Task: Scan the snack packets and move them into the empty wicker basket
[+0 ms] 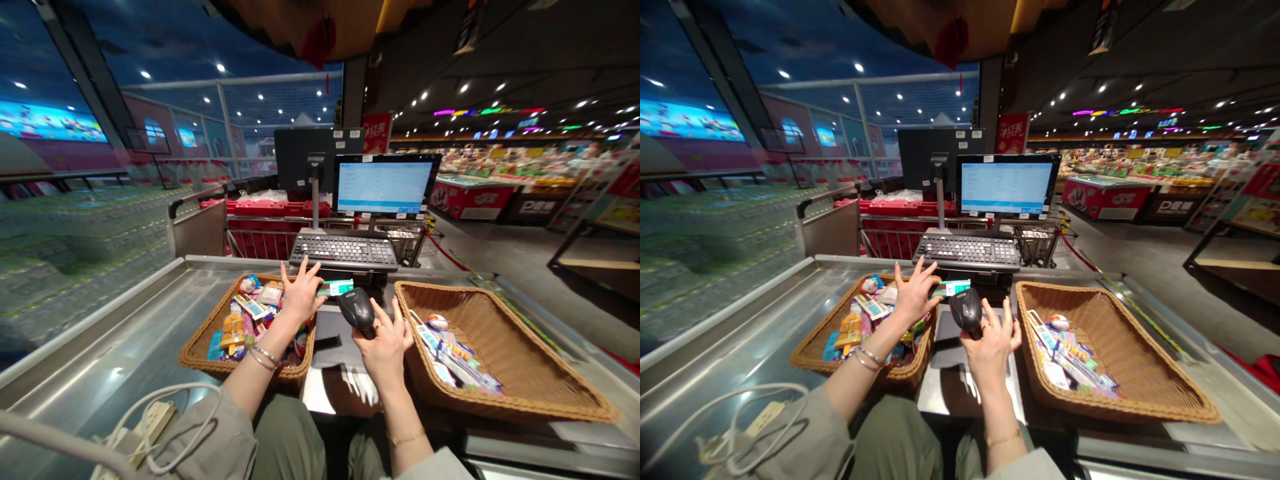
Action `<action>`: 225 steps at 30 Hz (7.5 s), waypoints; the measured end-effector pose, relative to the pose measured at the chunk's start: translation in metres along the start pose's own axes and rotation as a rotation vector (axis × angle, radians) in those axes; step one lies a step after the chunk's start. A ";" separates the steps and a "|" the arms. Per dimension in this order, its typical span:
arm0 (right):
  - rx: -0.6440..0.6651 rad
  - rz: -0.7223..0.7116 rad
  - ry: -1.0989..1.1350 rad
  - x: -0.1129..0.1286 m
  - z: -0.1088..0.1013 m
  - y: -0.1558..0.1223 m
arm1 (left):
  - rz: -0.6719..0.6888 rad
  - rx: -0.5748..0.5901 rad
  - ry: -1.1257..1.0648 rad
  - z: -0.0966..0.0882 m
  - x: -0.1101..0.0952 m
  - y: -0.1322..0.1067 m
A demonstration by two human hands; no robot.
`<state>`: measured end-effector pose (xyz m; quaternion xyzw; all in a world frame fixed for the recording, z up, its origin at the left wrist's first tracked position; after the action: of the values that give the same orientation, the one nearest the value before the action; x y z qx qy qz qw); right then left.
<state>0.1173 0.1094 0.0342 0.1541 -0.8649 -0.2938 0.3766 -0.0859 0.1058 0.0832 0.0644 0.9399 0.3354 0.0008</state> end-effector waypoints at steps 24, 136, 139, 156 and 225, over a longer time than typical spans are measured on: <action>0.036 -0.044 -0.015 0.004 -0.007 0.000 | 0.000 0.005 0.019 -0.002 -0.001 0.002; -0.642 0.603 -0.079 -0.140 -0.124 0.005 | 0.280 -0.022 -0.006 0.057 -0.161 0.049; -0.627 0.579 -0.066 -0.131 -0.120 0.006 | 0.246 -0.018 -0.018 0.052 -0.153 0.039; -0.407 0.329 0.036 -0.056 -0.066 0.008 | 0.067 -0.005 -0.002 0.026 -0.066 -0.011; -0.171 0.161 0.141 0.006 0.024 -0.005 | -0.021 0.348 0.192 0.006 0.070 -0.082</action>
<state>0.0954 0.1117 0.0212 0.0718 -0.8176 -0.3237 0.4707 -0.1646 0.0550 0.0294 0.0213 0.9801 0.1722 -0.0966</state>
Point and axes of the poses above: each hand's wrist, its own y-axis towards the middle knuckle, its own z-axis out of the palm, x = y × z, the point moved 4 cm from there along y, towards the middle knuckle, and after that the axes turned 6 degrees about z, right-handed, at the moved point
